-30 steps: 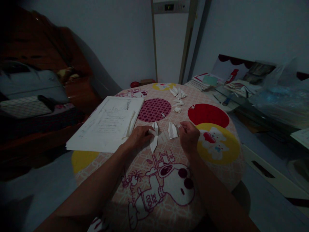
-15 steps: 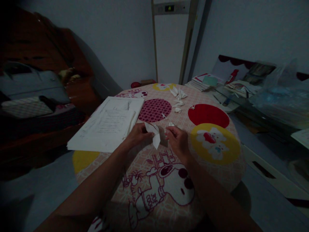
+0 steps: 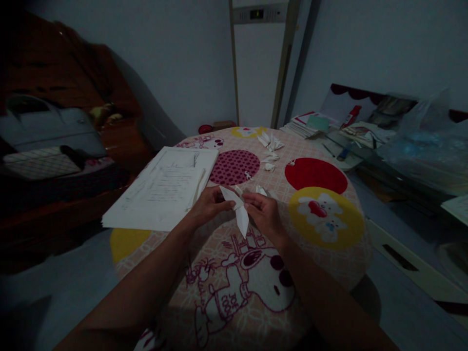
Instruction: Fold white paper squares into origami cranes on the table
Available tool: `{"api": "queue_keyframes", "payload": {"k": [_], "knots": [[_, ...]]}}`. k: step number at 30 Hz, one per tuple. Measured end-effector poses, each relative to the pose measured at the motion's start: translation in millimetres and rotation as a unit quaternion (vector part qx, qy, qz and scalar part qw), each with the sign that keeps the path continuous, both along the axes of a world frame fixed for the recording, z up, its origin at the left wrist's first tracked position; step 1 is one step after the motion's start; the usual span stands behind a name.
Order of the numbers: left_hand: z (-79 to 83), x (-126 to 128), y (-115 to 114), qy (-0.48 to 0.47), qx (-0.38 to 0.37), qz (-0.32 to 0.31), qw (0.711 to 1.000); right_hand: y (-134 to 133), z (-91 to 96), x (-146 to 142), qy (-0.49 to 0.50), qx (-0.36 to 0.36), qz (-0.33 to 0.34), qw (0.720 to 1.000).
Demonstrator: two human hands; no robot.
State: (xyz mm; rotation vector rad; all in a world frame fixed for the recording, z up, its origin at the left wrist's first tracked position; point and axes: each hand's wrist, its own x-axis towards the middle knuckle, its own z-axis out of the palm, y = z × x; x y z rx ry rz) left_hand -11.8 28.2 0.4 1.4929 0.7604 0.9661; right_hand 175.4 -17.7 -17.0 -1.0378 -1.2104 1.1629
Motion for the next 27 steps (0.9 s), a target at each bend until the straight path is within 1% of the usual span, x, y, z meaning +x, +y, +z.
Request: {"api": "queue_keyframes", "payload": {"k": [4, 7, 10, 13, 16, 18, 24, 27], "knots": [[1.6, -3.8, 0.9, 0.036, 0.026, -0.006, 0.999, -1.4, -0.5, -3.8, 0.025, 0.006, 0.017, 1.0], [2.8, -8.4, 2.3, 0.077, 0.022, -0.018, 0.997, -2.4, -3.1, -7.7, 0.047, -0.005, 0.037, 0.998], [3.7, -14.4, 4.2, 0.125, 0.009, -0.045, 0.991, -3.9, -7.8, -12.3, 0.067, -0.04, 0.069, 0.995], [3.6, -20.7, 6.7, 0.171, 0.004, -0.064, 0.983, -5.7, -12.4, -17.0, 0.078, -0.092, 0.091, 0.988], [3.2, -25.7, 8.8, 0.191, -0.006, -0.084, 0.978, -7.6, -14.9, -20.4, 0.079, -0.132, 0.084, 0.984], [3.3, -27.8, 9.6, 0.195, -0.008, -0.094, 0.976, -8.9, -15.2, -21.9, 0.081, -0.145, 0.077, 0.983], [4.4, -28.7, 8.9, 0.24, 0.018, -0.08, 0.967, -10.9, -13.7, -25.2, 0.058, -0.129, 0.065, 0.988], [4.0, -27.7, 8.2, 0.246, 0.024, -0.076, 0.966, -10.9, -12.7, -26.6, 0.054, -0.136, 0.064, 0.987]]}}
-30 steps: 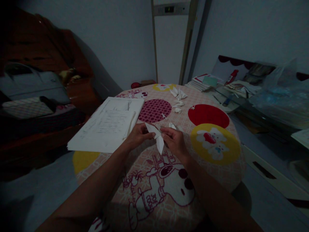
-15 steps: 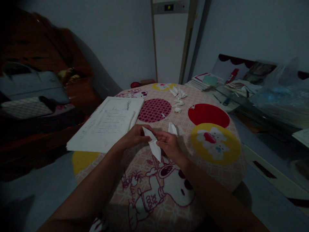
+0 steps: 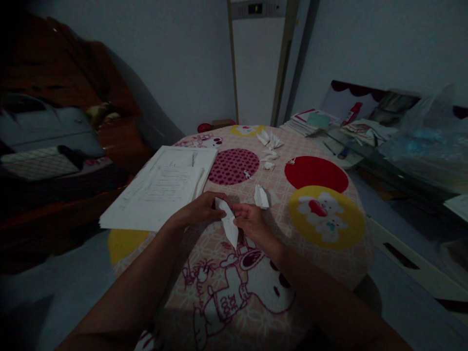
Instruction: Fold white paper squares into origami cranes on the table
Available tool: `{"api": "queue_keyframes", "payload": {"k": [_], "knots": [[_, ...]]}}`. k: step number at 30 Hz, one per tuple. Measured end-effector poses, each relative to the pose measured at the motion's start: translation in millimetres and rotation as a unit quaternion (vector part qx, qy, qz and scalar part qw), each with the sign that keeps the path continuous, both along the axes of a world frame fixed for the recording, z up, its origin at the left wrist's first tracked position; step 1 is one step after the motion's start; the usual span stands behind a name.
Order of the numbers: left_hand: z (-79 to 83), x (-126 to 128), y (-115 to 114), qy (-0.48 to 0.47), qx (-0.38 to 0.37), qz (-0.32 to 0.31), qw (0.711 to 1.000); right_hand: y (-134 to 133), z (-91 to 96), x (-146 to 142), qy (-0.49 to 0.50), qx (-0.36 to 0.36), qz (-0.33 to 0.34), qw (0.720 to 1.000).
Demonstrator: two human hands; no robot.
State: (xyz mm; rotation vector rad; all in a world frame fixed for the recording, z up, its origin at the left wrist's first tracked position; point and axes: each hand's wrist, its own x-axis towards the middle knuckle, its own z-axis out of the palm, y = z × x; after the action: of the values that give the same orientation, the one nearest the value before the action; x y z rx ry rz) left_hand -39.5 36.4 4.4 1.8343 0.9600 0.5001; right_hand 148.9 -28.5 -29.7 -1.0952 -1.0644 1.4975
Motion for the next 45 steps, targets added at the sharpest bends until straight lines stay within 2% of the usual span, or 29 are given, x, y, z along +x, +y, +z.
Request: {"api": "queue_keyframes", "payload": {"k": [8, 13, 16, 19, 22, 28, 32, 34, 37, 39, 41, 43, 45], "knots": [[-5.2, 4.9, 2.5, -0.037, 0.005, 0.026, 0.999, 0.8, 1.0, -2.4, 0.01, -0.031, -0.043, 0.999], [-8.4, 10.5, 3.4, -0.122, -0.051, 0.05, 0.99, 0.3, 4.5, 0.8, 0.002, -0.04, -0.067, 0.997], [-7.6, 10.9, 2.3, -0.16, -0.097, 0.043, 0.981, 0.5, 5.7, 1.9, 0.003, -0.045, -0.067, 0.997], [-6.8, 9.6, 1.1, -0.164, -0.102, 0.025, 0.981, 0.7, 5.6, 1.5, 0.018, -0.058, -0.068, 0.996], [-7.3, 9.8, 0.3, -0.13, -0.064, 0.019, 0.989, 0.8, 5.1, 0.8, 0.034, -0.059, -0.071, 0.995], [-4.6, 14.8, -1.1, -0.073, 0.075, 0.084, 0.991, 2.0, 4.0, 1.1, 0.047, -0.042, -0.079, 0.995], [0.4, 16.2, -0.6, -0.06, 0.117, 0.107, 0.986, 2.7, 1.7, 0.6, 0.038, -0.026, -0.085, 0.995], [1.0, 16.5, -0.4, -0.076, 0.081, 0.098, 0.989, 2.5, -0.6, -1.5, 0.022, -0.006, -0.087, 0.996], [-0.9, 16.3, -1.2, -0.129, -0.051, 0.08, 0.987, 1.8, -3.6, -4.9, -0.013, 0.034, -0.052, 0.998], [-2.7, 15.3, -2.1, -0.155, -0.105, 0.097, 0.978, 2.2, -2.6, -2.3, -0.057, 0.072, -0.032, 0.995], [-4.0, 13.8, -2.4, -0.162, -0.116, 0.125, 0.972, 5.0, 2.0, 8.9, -0.135, 0.132, -0.072, 0.979], [-4.7, 12.3, -1.8, -0.158, -0.118, 0.148, 0.969, 10.9, 9.0, 29.4, -0.233, 0.198, -0.177, 0.936], [-5.1, 11.3, -0.6, -0.153, -0.125, 0.163, 0.967, 19.0, 15.2, 54.7, -0.293, 0.198, -0.273, 0.895]]}}
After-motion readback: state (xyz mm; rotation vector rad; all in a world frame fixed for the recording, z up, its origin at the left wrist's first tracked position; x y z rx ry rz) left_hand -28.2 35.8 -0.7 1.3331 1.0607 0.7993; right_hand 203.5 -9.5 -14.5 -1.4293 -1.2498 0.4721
